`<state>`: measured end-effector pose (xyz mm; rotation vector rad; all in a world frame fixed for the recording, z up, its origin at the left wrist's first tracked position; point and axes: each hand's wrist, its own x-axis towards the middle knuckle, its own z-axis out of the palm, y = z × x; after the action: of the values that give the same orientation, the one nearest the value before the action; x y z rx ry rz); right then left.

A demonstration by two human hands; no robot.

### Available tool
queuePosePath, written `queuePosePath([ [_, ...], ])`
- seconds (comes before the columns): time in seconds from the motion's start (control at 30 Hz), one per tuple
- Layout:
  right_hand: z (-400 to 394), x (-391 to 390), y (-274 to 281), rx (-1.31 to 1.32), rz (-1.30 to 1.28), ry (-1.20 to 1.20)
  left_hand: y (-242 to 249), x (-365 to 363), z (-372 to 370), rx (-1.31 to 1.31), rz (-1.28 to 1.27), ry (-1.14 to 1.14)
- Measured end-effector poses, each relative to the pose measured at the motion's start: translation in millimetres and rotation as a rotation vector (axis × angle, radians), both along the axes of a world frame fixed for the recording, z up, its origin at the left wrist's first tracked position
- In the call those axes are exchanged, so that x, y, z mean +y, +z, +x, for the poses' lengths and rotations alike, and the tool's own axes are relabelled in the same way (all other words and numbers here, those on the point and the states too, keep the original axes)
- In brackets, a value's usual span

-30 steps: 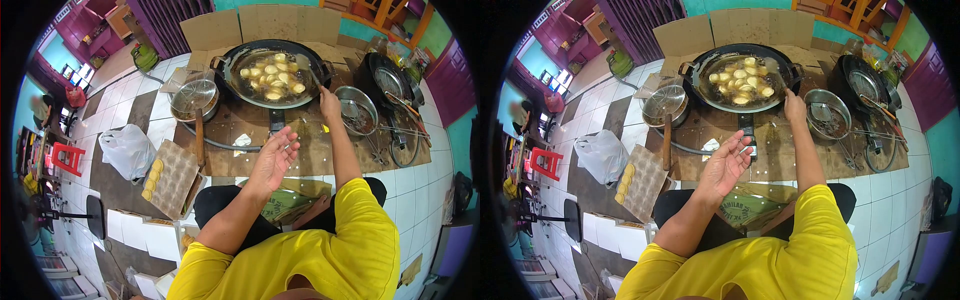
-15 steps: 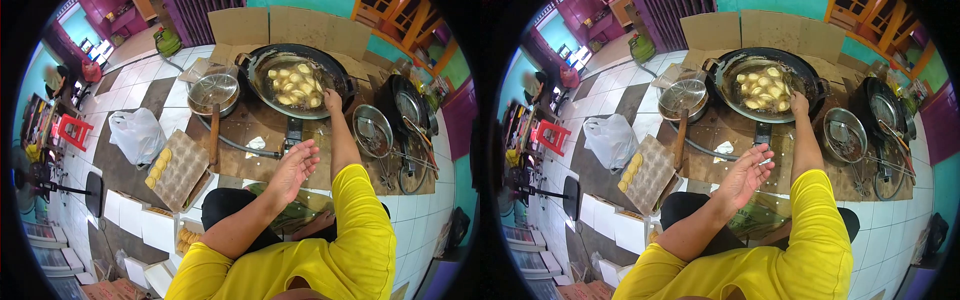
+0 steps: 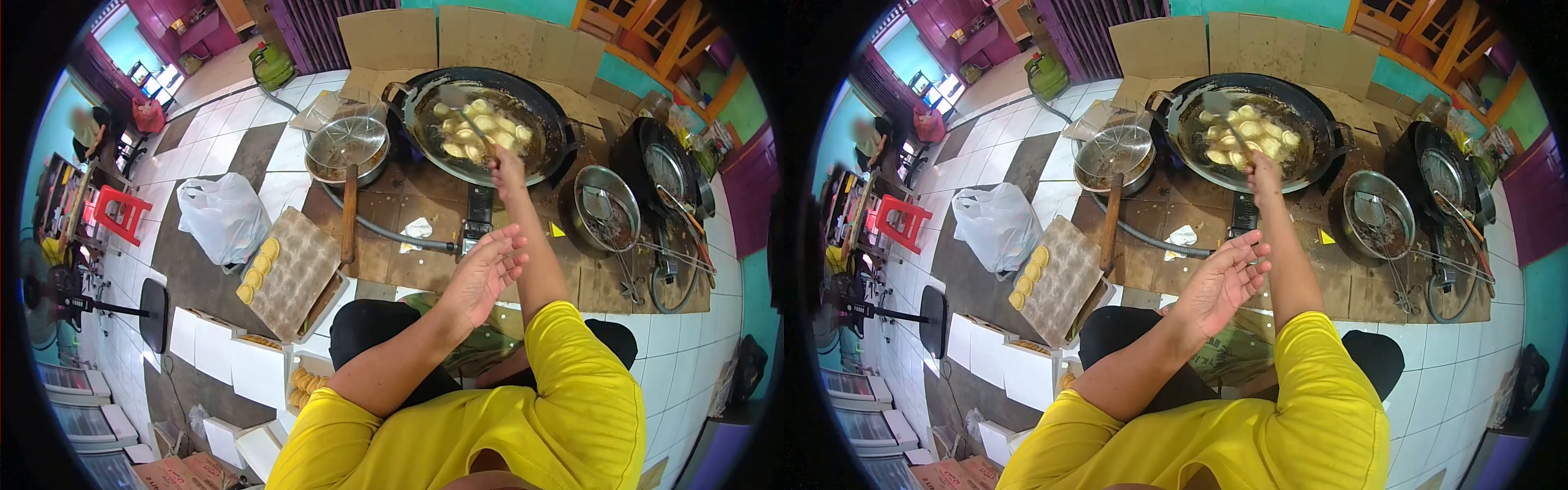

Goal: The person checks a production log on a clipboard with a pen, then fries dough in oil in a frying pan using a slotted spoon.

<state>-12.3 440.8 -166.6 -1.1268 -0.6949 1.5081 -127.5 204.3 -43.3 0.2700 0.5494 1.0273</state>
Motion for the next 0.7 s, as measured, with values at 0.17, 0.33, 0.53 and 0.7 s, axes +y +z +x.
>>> queuePosePath([
  [0.17,-36,26,-15,0.690,-0.364,0.171,0,3,-3,0.033,0.000,0.037],
  [0.33,-60,44,-39,0.335,-0.338,-0.041,0,3,-10,0.070,0.011,0.082],
  [0.53,-36,47,-49,-0.373,0.026,-0.035,-1,2,-15,0.061,0.030,0.091],
  [0.7,-1,44,-36,-0.283,-0.002,0.045,0,1,-15,0.054,0.049,0.086],
])
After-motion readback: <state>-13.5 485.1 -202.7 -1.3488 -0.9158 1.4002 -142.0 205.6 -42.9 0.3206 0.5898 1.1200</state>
